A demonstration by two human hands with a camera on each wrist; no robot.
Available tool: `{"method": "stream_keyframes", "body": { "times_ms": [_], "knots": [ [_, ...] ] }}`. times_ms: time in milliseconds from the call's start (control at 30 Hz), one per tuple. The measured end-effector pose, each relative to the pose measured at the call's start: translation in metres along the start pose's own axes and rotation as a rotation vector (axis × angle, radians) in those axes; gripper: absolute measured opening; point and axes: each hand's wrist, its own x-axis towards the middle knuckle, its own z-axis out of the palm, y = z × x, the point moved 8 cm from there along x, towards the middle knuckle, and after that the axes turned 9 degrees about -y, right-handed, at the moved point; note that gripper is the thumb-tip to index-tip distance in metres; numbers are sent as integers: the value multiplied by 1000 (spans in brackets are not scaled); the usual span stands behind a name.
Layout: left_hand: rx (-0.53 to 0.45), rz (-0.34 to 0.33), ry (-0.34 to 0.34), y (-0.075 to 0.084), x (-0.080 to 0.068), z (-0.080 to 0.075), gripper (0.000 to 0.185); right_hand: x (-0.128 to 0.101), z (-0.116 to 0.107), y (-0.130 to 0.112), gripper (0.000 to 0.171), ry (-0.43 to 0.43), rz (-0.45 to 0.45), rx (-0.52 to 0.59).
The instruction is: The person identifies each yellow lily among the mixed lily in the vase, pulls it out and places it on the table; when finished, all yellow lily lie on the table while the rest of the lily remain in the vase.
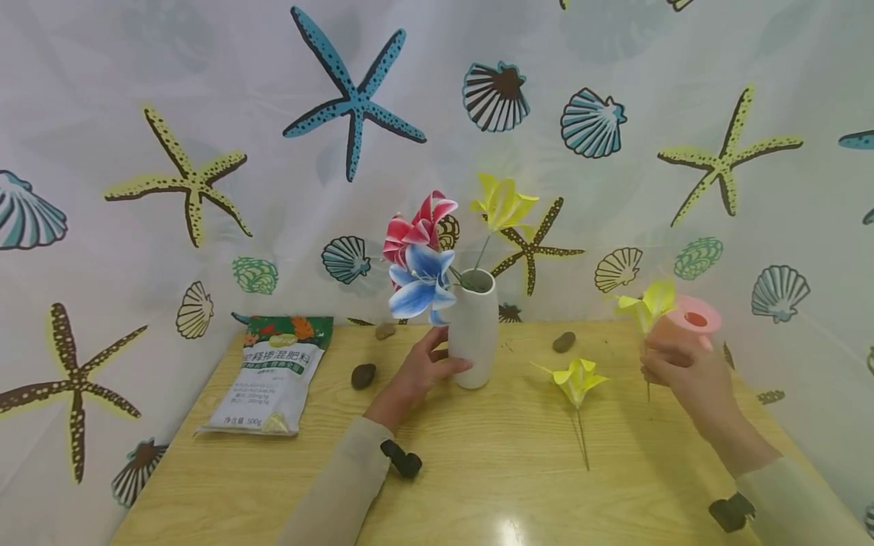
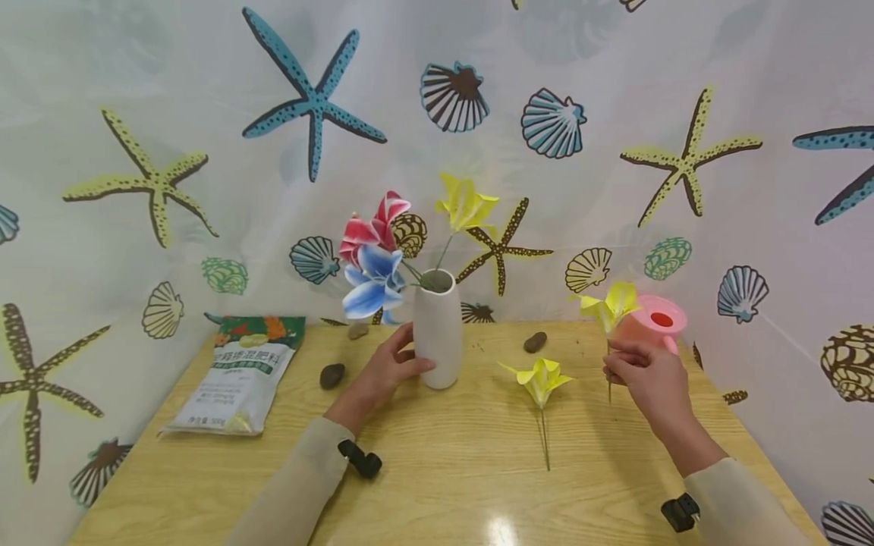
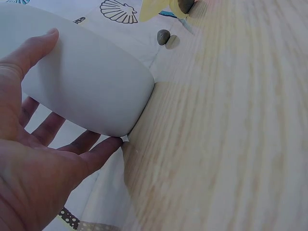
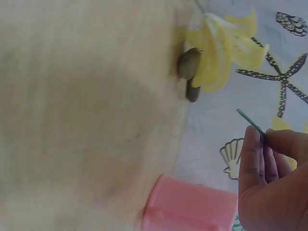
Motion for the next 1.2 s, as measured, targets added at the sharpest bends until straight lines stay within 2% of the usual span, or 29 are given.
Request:
{"method": "stream_keyframes", "body": {
  "times_ms": [100,233,333,433,667,1000,1200],
  "knots": [
    [-4,-5,-2,0,0,0,76,-12,0,10,37,-24,0,-45],
    [-5,-5,-7,1,-1,0,76,-26,5,25,42,-80,89,-209],
    [-6,-4,-12,1,-2,1,76,-34,9,33,40,-111,139,-365],
    [-5,-2,-13,1,-2,1,75,-41,14,37,37,-124,166,-427],
    [1,-1,-5,1,-1,0,75,-49,30,49,39,-160,223,-285],
    [-2,8,13,2,-1,0,74,-45,45,48,43,-196,212,-239],
    [-6,10,12,3,-1,1,74,-44,48,51,43,-211,223,-260]
  ]
}}
